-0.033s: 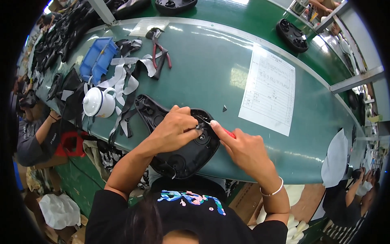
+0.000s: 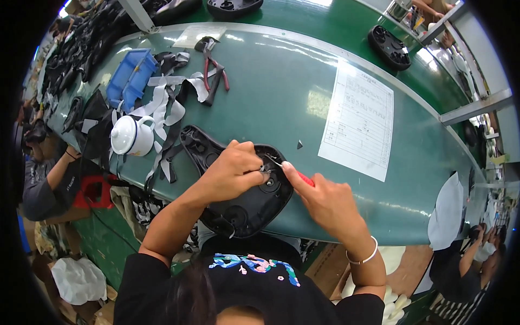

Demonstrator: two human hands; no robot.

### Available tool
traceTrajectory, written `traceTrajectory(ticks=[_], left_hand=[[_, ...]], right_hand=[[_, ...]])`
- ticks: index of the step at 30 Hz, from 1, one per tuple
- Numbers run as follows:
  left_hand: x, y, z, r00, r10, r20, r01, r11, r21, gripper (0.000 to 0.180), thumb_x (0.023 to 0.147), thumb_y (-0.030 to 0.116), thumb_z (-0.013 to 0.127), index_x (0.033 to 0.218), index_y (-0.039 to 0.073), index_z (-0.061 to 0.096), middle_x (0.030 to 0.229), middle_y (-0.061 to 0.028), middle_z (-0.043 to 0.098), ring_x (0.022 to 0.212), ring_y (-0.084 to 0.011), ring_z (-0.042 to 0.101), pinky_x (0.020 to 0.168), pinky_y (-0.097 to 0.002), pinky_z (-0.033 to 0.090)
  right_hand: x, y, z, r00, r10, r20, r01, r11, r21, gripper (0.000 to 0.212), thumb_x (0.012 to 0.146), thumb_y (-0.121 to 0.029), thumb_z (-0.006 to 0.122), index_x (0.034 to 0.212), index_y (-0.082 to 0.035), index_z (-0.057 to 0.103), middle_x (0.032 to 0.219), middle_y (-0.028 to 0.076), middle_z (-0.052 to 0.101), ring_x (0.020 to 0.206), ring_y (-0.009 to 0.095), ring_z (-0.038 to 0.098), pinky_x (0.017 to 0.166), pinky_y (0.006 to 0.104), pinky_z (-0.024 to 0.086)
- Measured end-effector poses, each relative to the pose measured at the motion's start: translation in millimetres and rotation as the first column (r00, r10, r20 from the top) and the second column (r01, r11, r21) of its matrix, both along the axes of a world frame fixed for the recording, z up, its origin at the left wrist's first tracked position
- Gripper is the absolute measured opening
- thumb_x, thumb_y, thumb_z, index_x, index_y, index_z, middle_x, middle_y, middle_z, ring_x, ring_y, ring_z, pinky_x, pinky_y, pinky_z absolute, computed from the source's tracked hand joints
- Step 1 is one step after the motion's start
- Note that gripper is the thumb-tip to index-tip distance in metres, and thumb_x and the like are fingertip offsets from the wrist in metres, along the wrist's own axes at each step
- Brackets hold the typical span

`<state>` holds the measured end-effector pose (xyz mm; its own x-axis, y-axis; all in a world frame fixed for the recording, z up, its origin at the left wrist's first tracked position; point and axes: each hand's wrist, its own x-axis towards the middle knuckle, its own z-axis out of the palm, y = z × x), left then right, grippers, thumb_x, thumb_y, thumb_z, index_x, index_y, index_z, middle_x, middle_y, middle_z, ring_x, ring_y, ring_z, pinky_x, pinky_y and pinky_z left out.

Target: The worker is trimming excess material from bicycle saddles using a utility knife.

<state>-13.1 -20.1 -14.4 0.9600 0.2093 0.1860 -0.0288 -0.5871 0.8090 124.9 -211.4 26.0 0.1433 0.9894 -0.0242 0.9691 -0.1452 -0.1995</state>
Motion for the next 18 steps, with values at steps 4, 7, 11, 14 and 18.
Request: traceTrajectory(ticks=[4,7,11,14,18], left_hand=[[-6.5,15.6,9.5,0.987,0.155,-0.046,-0.148,0.751,-0.643,0.021,0.076,0.014,0.057,0.059,0.002,0.051,0.055,-0.0019,0.048,0.062,-0.0139,0.045,0.061,-0.0290,0.036],[-9.0,14.6,10.9,0.961,0.275,-0.041,-0.120,0.276,-0.954,0.023,0.079,0.016,0.056,0.061,0.003,0.050,0.057,0.0014,0.045,0.061,-0.0094,0.043,0.055,-0.0241,0.034],[-7.5,8.9,18.9,0.937,0.338,-0.091,-0.326,0.744,-0.583,0.024,0.082,0.020,0.056,0.065,0.004,0.049,0.062,-0.0009,0.045,0.063,-0.0084,0.047,0.052,-0.0219,0.035],[4.7,2.4,27.7,0.944,0.321,0.074,-0.327,0.941,0.089,0.024,0.080,0.025,0.058,0.070,0.003,0.056,0.069,-0.0054,0.053,0.069,-0.0173,0.051,0.056,-0.0319,0.039],[17.7,12.1,12.0,0.979,0.200,0.027,-0.189,0.862,0.471,0.022,0.074,0.026,0.061,0.067,0.005,0.065,0.072,-0.0063,0.054,0.077,-0.0220,0.047,0.071,-0.0358,0.034]], right_hand=[[-32.6,-42.5,-15.5,0.984,-0.177,-0.019,0.176,0.984,-0.007,0.061,0.086,-0.017,0.062,0.142,-0.024,0.039,0.064,0.008,0.047,0.048,0.025,0.053,0.044,0.0385,0.042],[-65.7,-55.4,-8.7,0.942,-0.324,-0.083,0.320,0.945,-0.060,0.063,0.083,-0.011,0.064,0.141,-0.018,0.040,0.067,0.011,0.052,0.053,0.031,0.052,0.049,0.0421,0.041],[-61.0,-31.0,-4.2,0.885,-0.438,-0.157,0.423,0.898,-0.122,0.057,0.084,-0.012,0.062,0.138,-0.018,0.043,0.080,0.014,0.064,0.061,0.038,0.056,0.053,0.0424,0.043],[-39.2,-22.5,-13.0,0.928,-0.333,-0.164,0.347,0.936,0.064,0.059,0.084,-0.016,0.063,0.139,-0.023,0.042,0.065,0.008,0.056,0.049,0.031,0.055,0.044,0.0425,0.039],[-29.7,-12.6,-22.6,0.935,-0.297,-0.194,0.321,0.941,0.105,0.060,0.084,-0.017,0.064,0.139,-0.023,0.042,0.068,0.009,0.058,0.050,0.031,0.055,0.044,0.0421,0.039]])
